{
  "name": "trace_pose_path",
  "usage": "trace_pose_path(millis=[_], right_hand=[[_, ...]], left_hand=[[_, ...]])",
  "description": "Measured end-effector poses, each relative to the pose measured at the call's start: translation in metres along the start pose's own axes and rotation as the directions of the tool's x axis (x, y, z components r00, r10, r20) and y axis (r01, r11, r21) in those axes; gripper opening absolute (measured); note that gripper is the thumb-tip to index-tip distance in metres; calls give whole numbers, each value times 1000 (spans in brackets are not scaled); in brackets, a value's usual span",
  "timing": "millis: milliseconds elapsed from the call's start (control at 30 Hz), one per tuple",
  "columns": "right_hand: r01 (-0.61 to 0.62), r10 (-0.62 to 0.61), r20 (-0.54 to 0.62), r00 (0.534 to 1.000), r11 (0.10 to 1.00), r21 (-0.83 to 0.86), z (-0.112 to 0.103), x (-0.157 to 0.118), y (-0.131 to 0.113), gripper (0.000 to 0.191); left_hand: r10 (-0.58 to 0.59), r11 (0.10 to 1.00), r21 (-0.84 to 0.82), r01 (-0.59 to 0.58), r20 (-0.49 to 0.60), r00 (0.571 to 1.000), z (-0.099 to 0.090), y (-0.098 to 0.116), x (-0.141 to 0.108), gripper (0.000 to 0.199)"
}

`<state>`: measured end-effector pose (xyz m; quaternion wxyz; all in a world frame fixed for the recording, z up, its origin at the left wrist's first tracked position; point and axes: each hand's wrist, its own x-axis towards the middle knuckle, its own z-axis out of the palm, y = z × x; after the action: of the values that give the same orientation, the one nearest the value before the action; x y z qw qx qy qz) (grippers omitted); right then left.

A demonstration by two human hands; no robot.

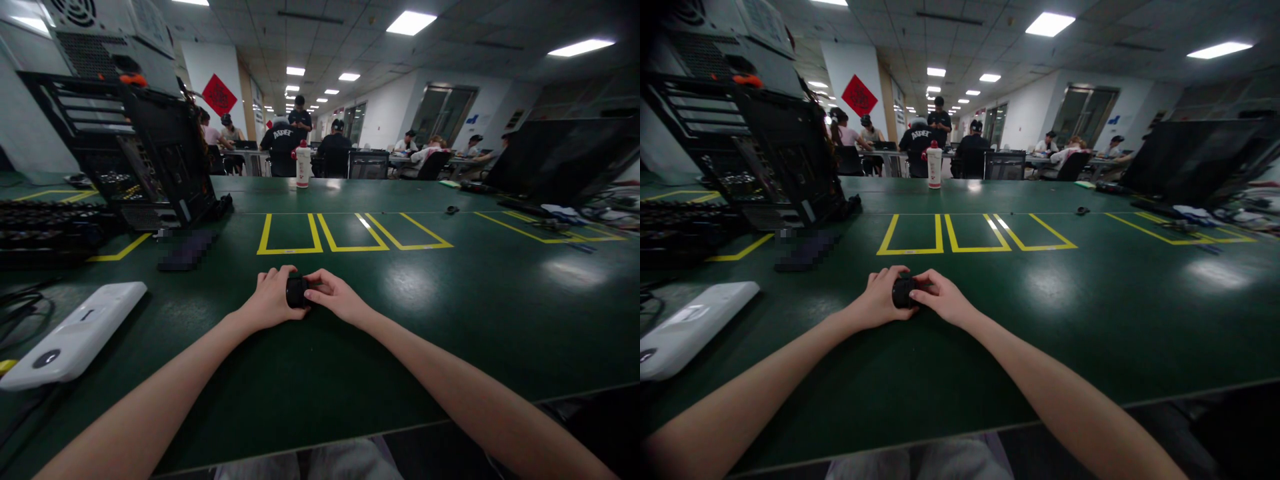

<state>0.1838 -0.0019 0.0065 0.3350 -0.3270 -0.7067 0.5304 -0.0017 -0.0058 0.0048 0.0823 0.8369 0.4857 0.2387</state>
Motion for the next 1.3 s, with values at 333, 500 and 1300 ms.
trace_pose_path(millis=[333,500,1300], right_hand=[[63,-68,-58,996,994,-90,5,-1,0,18],[31,-33,-58,998,999,-32,3,3,5,23],[9,-12,-67,998,999,-42,5,1,1,31]], left_hand=[[6,999,35,-5,-30,1000,3,-1,1,68],[2,1000,22,-2,-18,1000,2,0,1,69],[-14,1000,2,14,-2,1000,-1,3,1,68]])
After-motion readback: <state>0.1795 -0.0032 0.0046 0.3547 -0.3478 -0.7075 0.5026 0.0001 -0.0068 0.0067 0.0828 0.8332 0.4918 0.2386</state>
